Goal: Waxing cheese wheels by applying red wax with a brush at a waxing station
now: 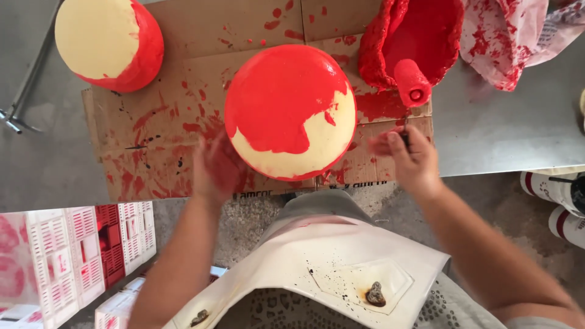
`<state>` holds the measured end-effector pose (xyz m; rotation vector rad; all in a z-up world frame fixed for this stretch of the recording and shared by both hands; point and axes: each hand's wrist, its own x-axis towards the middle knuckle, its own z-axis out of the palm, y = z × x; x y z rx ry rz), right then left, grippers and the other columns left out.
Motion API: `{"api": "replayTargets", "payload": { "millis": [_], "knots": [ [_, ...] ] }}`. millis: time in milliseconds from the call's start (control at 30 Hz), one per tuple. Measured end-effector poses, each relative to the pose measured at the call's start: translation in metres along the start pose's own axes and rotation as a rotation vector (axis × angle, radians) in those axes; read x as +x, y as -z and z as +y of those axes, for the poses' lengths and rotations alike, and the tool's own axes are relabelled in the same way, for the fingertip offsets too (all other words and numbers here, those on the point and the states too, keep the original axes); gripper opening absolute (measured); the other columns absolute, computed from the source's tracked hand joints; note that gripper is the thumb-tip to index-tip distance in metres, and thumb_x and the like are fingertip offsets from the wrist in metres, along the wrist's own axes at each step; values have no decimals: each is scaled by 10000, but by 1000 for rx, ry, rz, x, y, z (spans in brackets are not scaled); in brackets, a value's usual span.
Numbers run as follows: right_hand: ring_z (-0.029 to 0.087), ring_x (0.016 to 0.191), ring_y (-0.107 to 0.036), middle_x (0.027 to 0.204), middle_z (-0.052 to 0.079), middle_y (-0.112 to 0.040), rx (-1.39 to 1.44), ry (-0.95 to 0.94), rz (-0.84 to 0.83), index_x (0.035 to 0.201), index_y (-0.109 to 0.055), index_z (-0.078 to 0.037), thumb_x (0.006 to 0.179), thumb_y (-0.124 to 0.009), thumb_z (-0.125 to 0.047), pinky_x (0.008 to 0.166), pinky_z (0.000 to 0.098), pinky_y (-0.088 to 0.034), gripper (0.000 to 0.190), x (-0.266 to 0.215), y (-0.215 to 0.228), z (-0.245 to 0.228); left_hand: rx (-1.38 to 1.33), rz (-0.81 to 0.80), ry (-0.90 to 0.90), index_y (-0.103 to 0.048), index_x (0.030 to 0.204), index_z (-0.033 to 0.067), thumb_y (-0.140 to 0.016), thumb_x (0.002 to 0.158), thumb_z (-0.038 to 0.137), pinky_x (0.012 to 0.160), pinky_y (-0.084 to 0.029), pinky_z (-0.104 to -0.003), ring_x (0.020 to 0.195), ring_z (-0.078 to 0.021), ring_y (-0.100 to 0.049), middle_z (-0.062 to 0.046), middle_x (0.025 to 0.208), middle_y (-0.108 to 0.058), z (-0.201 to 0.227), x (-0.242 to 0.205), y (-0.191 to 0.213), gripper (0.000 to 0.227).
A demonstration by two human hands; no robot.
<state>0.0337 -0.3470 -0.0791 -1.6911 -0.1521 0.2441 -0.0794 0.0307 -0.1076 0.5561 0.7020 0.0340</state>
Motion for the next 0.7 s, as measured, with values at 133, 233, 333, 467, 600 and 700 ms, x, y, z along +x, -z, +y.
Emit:
{"api": "replayTargets", "payload": {
  "millis": [133,233,333,467,600,700],
  "knots": [
    [372,966,-734,1068,274,-716,242,-51,92,1077,-555,28,1121,-449,-107,857,562,-621,178,-6,-48,11,276,-47,1,-653,1378,142,-387,909,780,1081,-500,-489,1218,-312,-661,-122,1310,-689,38,11,-56,835],
    [271,939,-725,1022,166,-703,325,-121,175,1072,-546,-10,1127,-445,-128,851,508,-632,165,-15,-62,31,287,-56,50,-687,1320,120,-399,886,789,1060,-528,-493,1166,-340,-685,-152,1259,-710,49,13,-90,847],
    [146,903,-681,934,53,-670,332,-102,262,1029,-540,-52,1133,-481,-164,844,401,-625,164,-11,-72,13,320,-37,64,-656,1355,117,-374,878,794,1063,-521,-516,1199,-373,-664,-175,1307,-685,52,1,-115,875],
    [152,852,-548,821,85,-595,-5,38,185,961,-545,-22,1132,-538,-143,804,380,-534,209,21,-61,-29,257,70,79,-597,1443,196,-392,841,832,1081,-493,-540,1286,-374,-612,-141,1423,-629,40,-10,-110,900],
    [145,831,-545,810,87,-605,-98,216,131,981,-604,-12,1105,-615,-126,778,355,-507,169,102,-49,2,205,110,35,-557,1479,220,-329,851,839,1107,-465,-553,1328,-377,-579,-131,1454,-601,20,-24,-112,911],
    [289,759,-650,795,120,-683,-398,148,-39,995,-675,-107,1072,-688,-310,736,421,-518,218,138,-37,8,202,166,51,-565,1415,280,-358,813,891,981,-559,-518,1179,-311,-636,-87,1301,-647,8,-21,-94,883]
  ]
}}
